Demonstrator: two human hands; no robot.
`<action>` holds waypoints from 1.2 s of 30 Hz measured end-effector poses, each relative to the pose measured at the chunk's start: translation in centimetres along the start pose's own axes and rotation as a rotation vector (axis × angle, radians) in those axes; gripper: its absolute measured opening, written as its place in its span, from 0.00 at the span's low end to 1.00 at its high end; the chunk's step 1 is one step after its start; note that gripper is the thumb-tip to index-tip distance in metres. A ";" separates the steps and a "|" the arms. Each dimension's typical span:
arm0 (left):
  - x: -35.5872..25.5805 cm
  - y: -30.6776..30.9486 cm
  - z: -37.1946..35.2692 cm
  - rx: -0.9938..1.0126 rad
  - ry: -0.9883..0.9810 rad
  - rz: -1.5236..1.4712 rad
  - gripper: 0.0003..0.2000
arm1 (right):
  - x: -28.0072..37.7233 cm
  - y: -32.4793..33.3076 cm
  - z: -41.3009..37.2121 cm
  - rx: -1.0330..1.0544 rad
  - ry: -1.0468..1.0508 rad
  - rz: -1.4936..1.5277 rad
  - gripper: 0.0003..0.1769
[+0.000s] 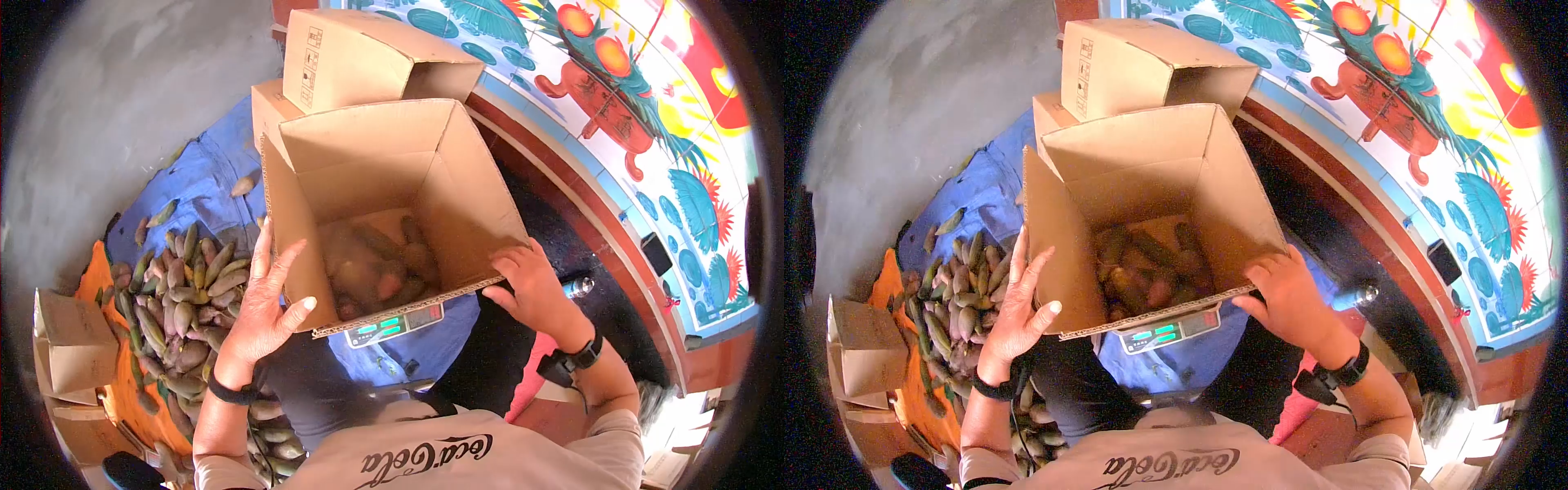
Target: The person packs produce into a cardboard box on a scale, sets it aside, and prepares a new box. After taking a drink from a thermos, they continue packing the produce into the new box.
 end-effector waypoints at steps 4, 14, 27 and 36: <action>0.6 0.0 -0.6 -0.051 0.025 -0.048 0.38 | -0.5 1.0 -0.3 -0.227 -0.007 0.109 0.20; 3.6 -1.0 -2.3 -0.131 0.037 -0.441 0.42 | -5.7 -0.6 -3.2 -0.628 -0.237 0.307 0.23; 12.9 0.8 -12.6 -0.511 0.520 -0.208 0.19 | -16.1 -13.6 -9.9 -0.607 -0.670 0.646 0.16; 33.8 -15.0 -35.5 0.128 1.060 0.347 0.17 | -13.4 -10.6 -8.5 -0.480 -0.644 0.636 0.23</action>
Point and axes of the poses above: each hand's wrist, its own z-axis towards the middle knuckle, its own y-axis out of the back of the hand, x = y × z, the point moved 7 cm from there along z, towards the middle knuckle, and after that the axes turned 1 degree about y, right-handed, at the moved point
